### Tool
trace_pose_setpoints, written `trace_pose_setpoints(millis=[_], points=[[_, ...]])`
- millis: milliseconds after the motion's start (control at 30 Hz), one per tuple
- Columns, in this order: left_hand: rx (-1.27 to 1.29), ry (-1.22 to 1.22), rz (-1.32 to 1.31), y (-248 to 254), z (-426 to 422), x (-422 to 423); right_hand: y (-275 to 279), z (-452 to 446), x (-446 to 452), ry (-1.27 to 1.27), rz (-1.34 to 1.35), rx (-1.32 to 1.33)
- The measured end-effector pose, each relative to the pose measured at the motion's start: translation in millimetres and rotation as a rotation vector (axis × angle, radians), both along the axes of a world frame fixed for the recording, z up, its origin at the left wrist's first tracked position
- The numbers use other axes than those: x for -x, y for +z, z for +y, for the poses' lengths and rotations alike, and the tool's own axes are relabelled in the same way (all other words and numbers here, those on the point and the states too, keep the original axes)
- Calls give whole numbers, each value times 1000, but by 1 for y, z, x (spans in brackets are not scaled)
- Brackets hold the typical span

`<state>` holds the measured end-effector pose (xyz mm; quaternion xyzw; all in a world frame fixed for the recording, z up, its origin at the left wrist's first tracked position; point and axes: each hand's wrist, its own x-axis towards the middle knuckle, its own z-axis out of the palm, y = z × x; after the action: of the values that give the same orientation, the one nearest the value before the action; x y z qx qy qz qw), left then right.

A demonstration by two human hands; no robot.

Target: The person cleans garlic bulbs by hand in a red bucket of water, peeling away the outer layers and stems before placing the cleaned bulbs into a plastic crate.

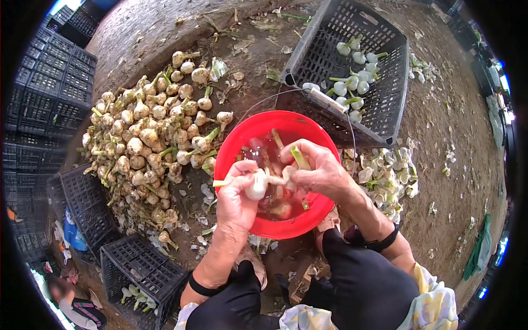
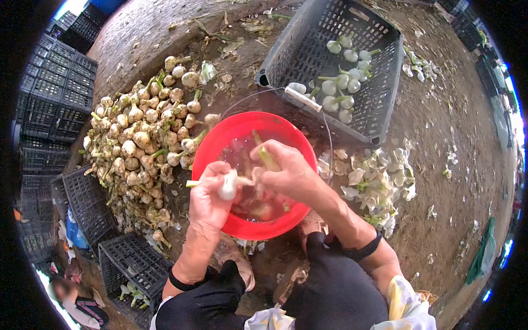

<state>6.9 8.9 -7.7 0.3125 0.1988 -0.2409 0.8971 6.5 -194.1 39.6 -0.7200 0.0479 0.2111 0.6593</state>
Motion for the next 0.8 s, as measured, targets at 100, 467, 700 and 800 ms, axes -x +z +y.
trace_pose_setpoints(millis=[100,467,700,800], points=[[-122,81,-221,8,-7,3,-6,14,3,151,-37,-177],[-38,194,-249,10,-4,-5,6,10,12,51,-95,-14],[-124,77,-110,11,10,1,47,-116,30,-196,-188,938],[-110,37,-103,2,2,-1,48,-110,51,22,-268,1713]])
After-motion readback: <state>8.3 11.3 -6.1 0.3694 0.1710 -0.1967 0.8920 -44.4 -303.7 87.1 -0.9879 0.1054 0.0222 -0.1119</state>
